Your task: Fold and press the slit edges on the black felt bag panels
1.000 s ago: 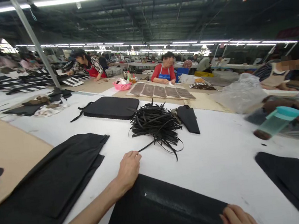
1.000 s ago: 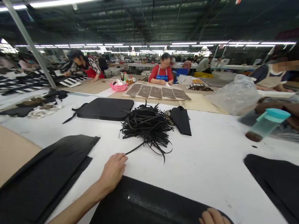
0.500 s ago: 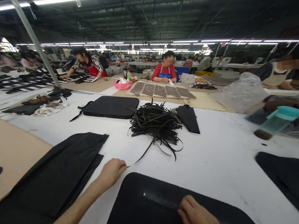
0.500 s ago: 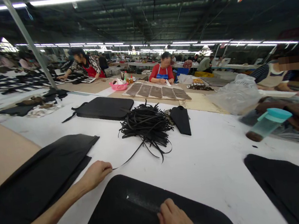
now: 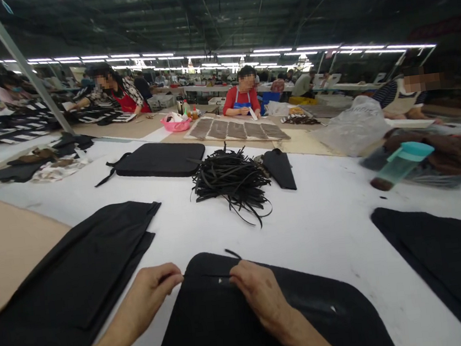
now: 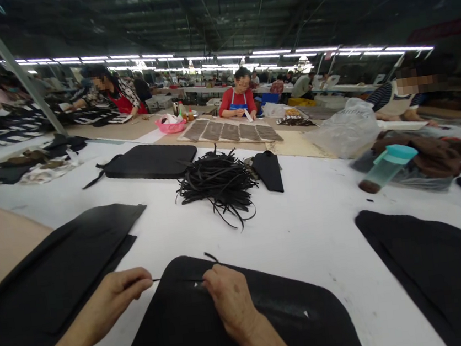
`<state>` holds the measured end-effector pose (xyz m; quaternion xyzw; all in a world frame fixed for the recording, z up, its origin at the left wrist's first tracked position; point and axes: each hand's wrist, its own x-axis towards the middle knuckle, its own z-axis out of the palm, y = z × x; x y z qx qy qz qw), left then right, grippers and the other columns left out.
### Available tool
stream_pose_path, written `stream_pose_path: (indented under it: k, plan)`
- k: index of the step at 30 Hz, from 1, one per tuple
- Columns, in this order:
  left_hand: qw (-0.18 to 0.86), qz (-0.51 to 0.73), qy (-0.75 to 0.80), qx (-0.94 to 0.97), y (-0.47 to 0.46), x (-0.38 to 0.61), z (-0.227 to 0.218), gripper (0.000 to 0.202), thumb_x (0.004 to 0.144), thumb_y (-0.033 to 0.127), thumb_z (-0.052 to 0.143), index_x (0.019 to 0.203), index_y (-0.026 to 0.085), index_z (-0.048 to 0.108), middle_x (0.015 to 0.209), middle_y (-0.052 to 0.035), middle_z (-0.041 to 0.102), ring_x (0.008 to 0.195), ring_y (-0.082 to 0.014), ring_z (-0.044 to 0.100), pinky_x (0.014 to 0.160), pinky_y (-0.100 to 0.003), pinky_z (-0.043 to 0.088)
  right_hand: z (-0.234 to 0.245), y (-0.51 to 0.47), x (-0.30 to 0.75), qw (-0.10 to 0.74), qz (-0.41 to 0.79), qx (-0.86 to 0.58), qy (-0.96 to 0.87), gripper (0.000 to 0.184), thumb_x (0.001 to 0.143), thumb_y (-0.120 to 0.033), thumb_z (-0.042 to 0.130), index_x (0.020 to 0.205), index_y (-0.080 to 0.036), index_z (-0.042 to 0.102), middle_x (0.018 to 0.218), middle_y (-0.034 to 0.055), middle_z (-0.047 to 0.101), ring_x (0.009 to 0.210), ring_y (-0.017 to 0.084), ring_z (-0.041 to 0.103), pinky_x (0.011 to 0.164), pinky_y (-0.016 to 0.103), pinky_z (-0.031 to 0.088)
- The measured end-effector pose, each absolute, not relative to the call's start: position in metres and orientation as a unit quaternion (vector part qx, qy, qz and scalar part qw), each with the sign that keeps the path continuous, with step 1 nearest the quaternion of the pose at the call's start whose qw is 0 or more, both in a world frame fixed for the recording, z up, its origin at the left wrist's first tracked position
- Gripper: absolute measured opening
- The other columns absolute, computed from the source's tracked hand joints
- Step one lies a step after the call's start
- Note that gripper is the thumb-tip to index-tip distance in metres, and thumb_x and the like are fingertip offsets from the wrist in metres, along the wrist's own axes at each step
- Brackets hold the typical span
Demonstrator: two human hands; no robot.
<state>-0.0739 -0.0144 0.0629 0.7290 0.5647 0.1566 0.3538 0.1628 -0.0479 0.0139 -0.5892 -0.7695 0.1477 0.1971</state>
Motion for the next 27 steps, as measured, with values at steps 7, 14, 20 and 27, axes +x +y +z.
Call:
stream_pose_path:
  k: [7,14,20,27]
  plan:
    - [0.491,0.191,0.522,0.671,-0.008,-0.047,0.047,0.026,0.078,0.037,0.043,0.076,0.017,0.059,0.060,0.0035,0.051,0.050,-0.0091,0.041,0.045,-0.020,0.032,0.020,-0.107,0.277,0.232,0.241,-0.720,-0.608,0.023,0.085,-0.035,0.042,0.084,-0.023,0.061,0.082,0.0011,0.064,0.078,0.018,0.057,0.073,0.028,0.041]
    - [0.540,0.173,0.536,0.625,0.001,0.003,0.019,0.018,0.069,0.032,0.047,0.071,0.016,0.054,0.060,0.0013,0.058,0.040,-0.0083,0.045,0.036,-0.019,0.029,0.007,-0.134,0.325,0.291,0.379,-0.762,-0.437,0.032,0.076,-0.047,0.048,0.082,-0.018,0.061,0.060,-0.0014,0.056,0.047,0.011,0.042,0.048,0.025,0.032]
    - [0.485,0.166,0.579,0.634,0.007,0.011,0.003,0.014,0.065,0.030,0.054,0.060,0.018,0.049,0.043,0.0066,0.046,0.038,-0.0080,0.040,0.039,-0.020,0.028,-0.010,-0.137,0.343,0.279,0.419,-0.786,-0.359,0.039,0.065,-0.056,0.058,0.069,-0.017,0.060,0.052,-0.0033,0.046,0.044,0.009,0.035,0.044,0.025,0.023]
    - [0.416,0.129,0.588,0.681,0.012,0.008,0.001,0.011,0.065,0.018,0.048,0.056,0.018,0.054,0.047,0.0044,0.050,0.049,-0.0109,0.046,0.049,-0.022,0.032,-0.017,-0.135,0.340,0.248,0.411,-0.789,-0.383,0.039,0.069,-0.058,0.051,0.068,-0.019,0.057,0.055,-0.0016,0.047,0.050,0.012,0.041,0.047,0.025,0.030]
